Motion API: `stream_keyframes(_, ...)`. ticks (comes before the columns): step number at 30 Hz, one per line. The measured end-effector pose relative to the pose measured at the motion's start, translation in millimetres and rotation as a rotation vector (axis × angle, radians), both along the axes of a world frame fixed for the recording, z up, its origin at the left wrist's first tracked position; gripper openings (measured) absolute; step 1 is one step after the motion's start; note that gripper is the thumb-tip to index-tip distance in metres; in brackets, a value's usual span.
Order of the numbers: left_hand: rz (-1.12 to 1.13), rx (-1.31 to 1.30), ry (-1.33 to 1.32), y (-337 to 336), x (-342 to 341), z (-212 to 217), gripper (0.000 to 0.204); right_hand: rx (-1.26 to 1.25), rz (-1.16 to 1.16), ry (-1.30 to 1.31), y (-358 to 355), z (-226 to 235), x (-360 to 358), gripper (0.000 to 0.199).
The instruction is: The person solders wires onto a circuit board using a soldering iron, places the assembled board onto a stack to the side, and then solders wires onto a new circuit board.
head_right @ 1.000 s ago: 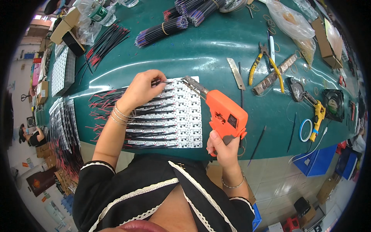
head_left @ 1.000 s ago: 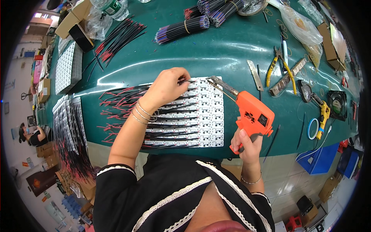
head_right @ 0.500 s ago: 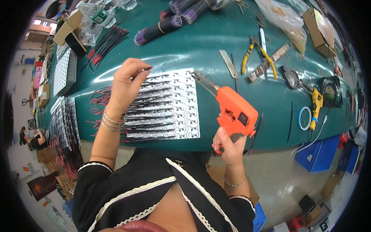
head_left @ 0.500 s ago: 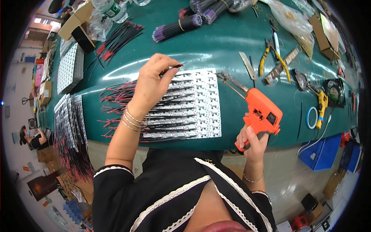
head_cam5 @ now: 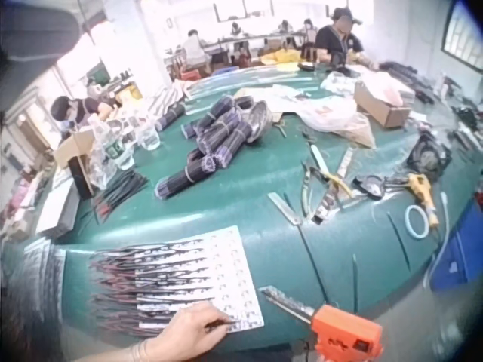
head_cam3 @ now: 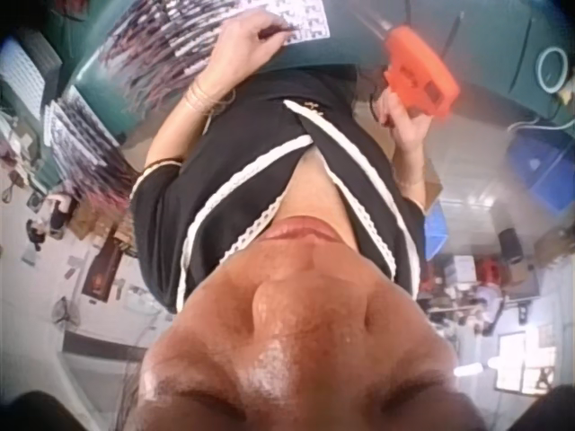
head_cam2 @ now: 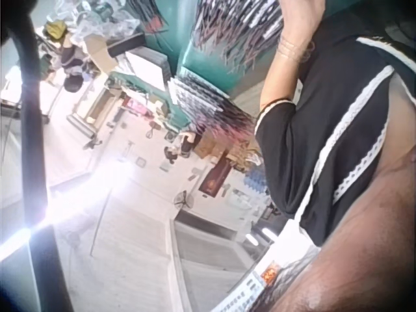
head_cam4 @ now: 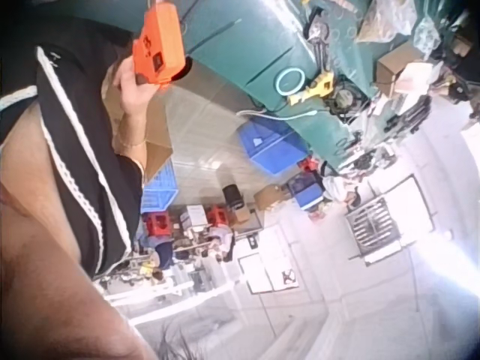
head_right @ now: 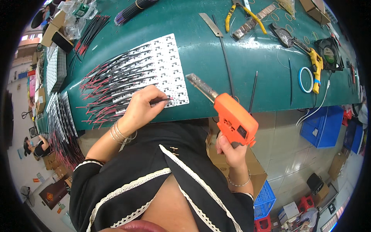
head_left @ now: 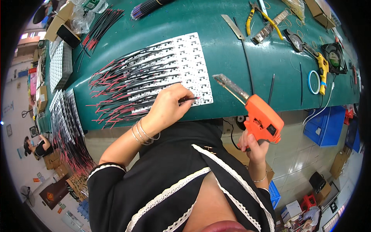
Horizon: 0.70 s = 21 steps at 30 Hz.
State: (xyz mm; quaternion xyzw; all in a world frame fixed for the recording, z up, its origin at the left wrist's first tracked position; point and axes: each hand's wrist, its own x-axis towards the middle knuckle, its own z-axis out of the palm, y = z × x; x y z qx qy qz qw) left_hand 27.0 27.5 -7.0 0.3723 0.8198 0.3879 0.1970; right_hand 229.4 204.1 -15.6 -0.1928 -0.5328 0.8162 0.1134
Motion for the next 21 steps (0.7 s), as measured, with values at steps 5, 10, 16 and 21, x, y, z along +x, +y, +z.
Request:
stream_keyframes(5,0.029,-0.042,0.039,1.3,5.6,-10.4,0.009,-0.024,0.038,-0.151,-10.2,4.8,27.4,0.048)
stream_keyframes(10,0.041,-0.085,0.028,2.5,10.7,-11.2,0.008,-0.068,0.055,-0.193,-17.7,3.5,37.0,0.048)
stream_keyframes(16,0.058,-0.086,0.017,4.3,11.6,-9.3,0.008,-0.08,0.066,-0.195,-21.6,0.7,34.7,0.041)
stream_keyframes(21,0.043,-0.111,0.068,3.7,10.4,-10.9,0.01,-0.035,0.127,-0.176,-20.5,-3.2,31.8,0.026)
